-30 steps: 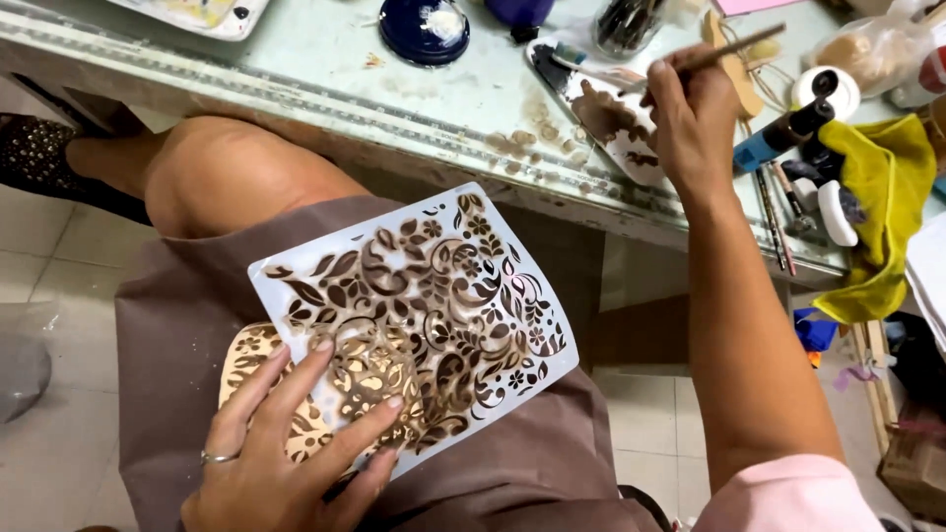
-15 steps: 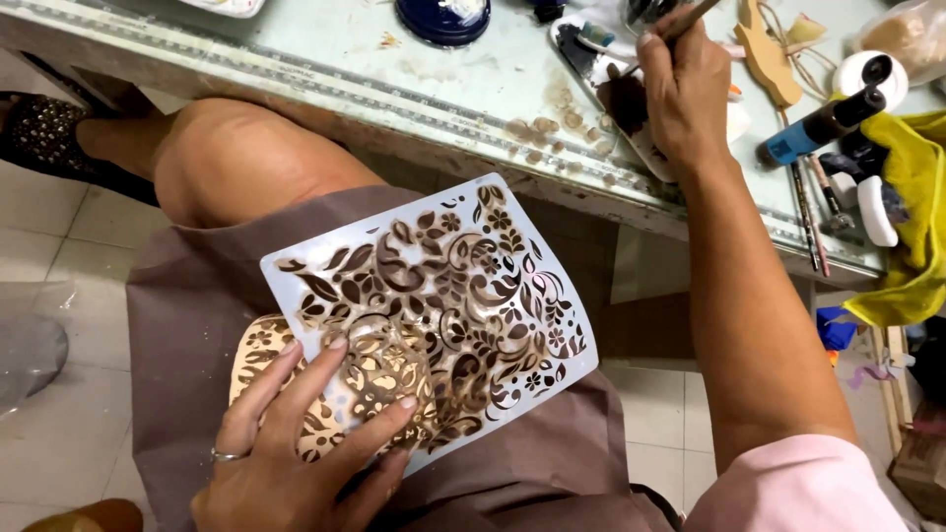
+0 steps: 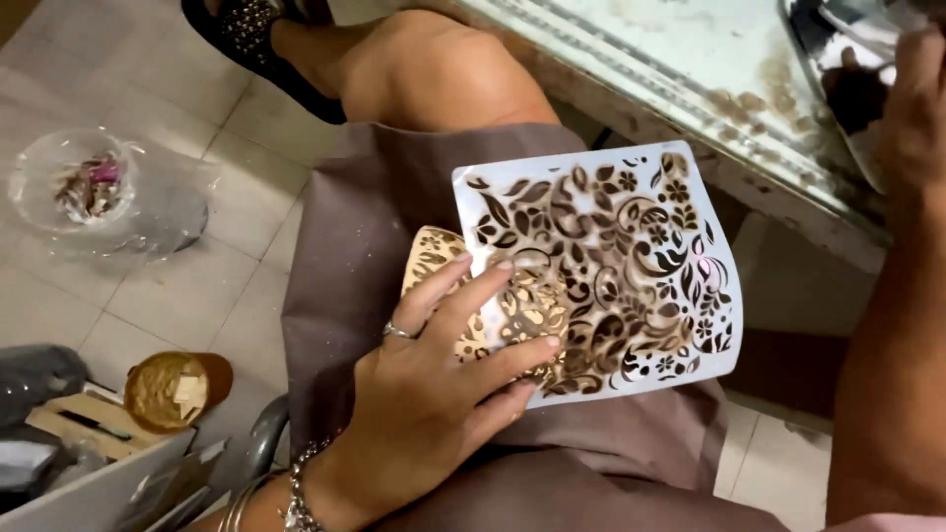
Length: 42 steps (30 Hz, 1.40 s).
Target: Applying a decorative pattern to a ceramic cup using a stencil and a stylus tool
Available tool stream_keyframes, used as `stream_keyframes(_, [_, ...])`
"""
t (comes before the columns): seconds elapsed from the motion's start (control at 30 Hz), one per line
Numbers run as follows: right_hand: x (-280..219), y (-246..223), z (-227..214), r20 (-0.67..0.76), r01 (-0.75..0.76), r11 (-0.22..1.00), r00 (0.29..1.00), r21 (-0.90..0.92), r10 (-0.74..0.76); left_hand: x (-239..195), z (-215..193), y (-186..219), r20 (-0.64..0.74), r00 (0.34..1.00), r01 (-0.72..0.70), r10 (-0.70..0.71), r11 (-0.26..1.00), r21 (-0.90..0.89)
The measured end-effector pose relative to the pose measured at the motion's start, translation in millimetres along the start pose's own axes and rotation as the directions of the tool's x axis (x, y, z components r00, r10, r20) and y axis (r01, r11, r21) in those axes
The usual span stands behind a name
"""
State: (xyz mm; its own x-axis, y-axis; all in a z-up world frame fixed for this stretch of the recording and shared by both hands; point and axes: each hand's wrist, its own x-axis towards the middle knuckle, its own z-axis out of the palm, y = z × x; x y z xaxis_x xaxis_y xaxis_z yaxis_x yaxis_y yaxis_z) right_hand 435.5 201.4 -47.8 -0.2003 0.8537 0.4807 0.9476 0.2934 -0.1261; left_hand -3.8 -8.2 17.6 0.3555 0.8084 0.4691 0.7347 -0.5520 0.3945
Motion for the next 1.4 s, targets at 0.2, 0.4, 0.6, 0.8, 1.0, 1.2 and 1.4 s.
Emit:
stream_keyframes(0.2, [-70, -16, -5, 0.03, -0.38, 0.851, 0.918, 0.364, 0.397, -1, 1, -1, 0.003, 1.0, -0.011, 0.011, 1.0, -0.026])
stream_keyframes(0.4, [-100, -250, -91, -0.005, -0.109, 0.607, 0.983, 0.787, 0.184, 0, 1, 1, -0.004, 1.0, -0.005, 0.005, 0.999, -0.042])
stream_keyframes(0.6, [-140, -270, -69, -0.08, 0.19, 0.598, 0.975, 0.778, -0.206, 0, 1, 1, 0.033, 0.999, 0.018, -0.016, 0.999, -0.05])
stream_keyframes(0.8, [-125, -287, -68, -0.115, 0.344, 0.709, 0.929, 0.616, -0.351, 2, -2, 1, 0.043, 0.999, 0.027, -0.022, 0.994, -0.103])
stream_keyframes(1.0, [-128, -284, -70, -0.059, 0.319, 0.739, 0.933, 0.593, -0.355, 2, -2, 0, 0.028, 0.999, 0.025, -0.021, 0.991, -0.13])
stream_keyframes(1.2, [-125, -285, -69, -0.089, 0.37, 0.74, 0.916, 0.561, -0.391, 2, -3, 1, 0.028, 0.999, 0.023, -0.019, 0.992, -0.127])
stream_keyframes(1.4, [-131, -283, -69, -0.003, 0.237, 0.758, 0.955, 0.607, -0.296, 3, -5, 1, 0.02, 1.0, 0.017, -0.015, 0.992, -0.128])
